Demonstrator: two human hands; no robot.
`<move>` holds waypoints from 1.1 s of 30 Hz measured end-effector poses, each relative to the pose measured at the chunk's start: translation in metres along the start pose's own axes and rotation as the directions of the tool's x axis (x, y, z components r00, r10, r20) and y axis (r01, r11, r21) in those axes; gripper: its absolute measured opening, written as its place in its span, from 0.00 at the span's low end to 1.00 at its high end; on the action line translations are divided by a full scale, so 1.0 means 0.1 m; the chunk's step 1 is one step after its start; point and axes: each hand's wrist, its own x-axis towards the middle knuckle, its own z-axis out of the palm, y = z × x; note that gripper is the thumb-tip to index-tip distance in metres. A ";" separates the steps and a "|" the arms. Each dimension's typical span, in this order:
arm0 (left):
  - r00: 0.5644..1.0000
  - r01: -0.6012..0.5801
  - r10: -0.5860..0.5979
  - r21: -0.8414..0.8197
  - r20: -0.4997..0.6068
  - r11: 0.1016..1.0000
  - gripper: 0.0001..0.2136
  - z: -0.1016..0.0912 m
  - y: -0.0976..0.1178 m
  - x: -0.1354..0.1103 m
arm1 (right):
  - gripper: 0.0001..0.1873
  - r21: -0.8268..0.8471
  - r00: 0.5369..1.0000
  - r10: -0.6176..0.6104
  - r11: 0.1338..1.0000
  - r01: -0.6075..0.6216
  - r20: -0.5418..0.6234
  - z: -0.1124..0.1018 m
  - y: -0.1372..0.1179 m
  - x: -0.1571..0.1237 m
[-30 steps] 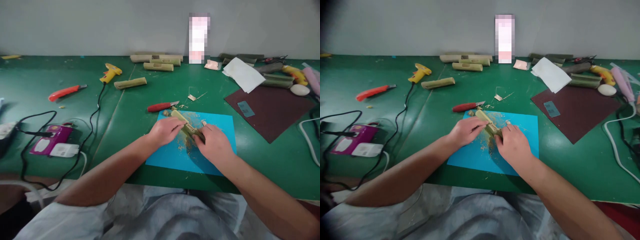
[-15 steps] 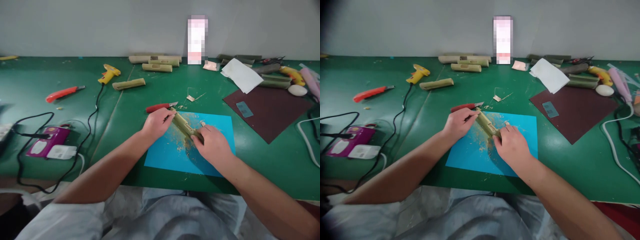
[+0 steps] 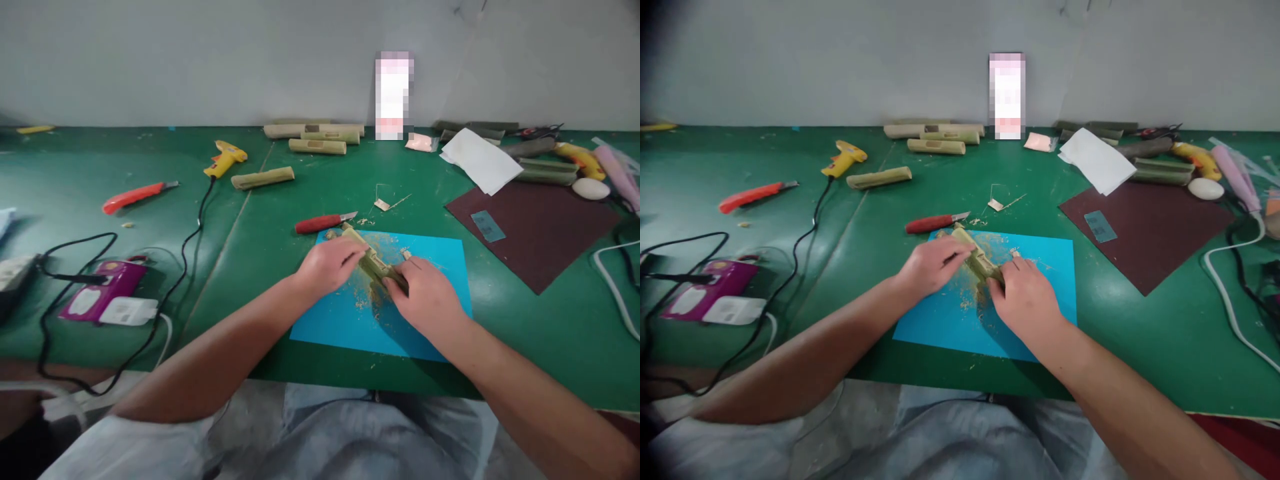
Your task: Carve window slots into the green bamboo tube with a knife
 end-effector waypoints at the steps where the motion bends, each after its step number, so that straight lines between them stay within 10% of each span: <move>1: 0.999 0.035 -0.035 0.012 -0.027 0.999 0.09 0.00 -0.01 0.00 | 0.11 0.003 1.000 0.002 1.000 -0.002 -0.001 0.00 0.00 0.00; 33: 0.998 0.054 -0.054 0.008 -0.025 0.998 0.08 0.00 0.03 0.00 | 0.10 0.036 1.000 -0.002 0.999 0.003 -0.016 0.04 0.01 -0.01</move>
